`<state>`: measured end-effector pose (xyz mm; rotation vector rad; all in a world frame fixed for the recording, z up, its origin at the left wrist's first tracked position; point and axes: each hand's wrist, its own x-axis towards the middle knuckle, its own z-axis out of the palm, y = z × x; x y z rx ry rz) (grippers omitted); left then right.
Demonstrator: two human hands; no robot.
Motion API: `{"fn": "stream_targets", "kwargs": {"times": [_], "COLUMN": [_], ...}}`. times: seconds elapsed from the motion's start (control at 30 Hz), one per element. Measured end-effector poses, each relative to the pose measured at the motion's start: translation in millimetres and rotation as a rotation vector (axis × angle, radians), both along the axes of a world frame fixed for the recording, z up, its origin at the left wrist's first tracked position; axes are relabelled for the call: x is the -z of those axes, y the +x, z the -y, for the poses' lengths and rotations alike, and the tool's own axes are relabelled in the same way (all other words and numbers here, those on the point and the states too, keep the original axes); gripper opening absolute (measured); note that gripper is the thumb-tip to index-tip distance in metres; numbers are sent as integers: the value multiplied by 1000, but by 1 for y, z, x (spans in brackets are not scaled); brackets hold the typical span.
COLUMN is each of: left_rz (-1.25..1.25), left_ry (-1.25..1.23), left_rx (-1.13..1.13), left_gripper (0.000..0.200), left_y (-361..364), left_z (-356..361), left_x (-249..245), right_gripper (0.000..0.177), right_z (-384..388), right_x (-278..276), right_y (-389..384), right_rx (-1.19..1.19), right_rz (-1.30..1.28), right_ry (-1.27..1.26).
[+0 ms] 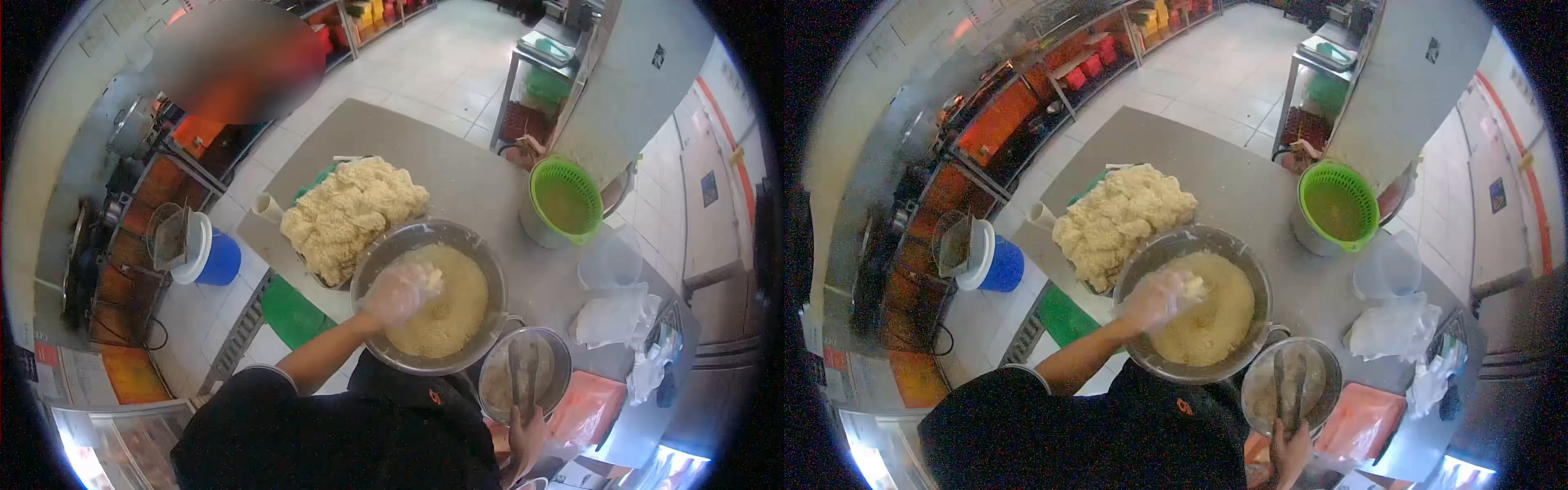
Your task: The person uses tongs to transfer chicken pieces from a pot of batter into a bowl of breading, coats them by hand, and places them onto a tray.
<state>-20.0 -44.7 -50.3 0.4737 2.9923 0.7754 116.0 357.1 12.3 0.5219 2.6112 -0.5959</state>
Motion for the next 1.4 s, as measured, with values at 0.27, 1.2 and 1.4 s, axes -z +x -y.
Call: {"fn": "stream_targets", "kwargs": {"times": [0.27,1.2,1.4], "left_rz": [458,283,379], "left_ry": [-307,-24,-114], "left_rx": [-460,-501,-344], "left_gripper": [103,106,67], "left_y": [64,-1,-16], "left_z": [-40,-68,-8], "left_x": [18,62,129], "right_gripper": [75,58,58], "right_z": [-20,-4,-1], "right_x": [37,14,7], "right_y": [-14,0,5], "right_rx": [-103,-47,-4], "right_rz": [0,-30,-2], "right_ry": [-149,-71,-72]}}
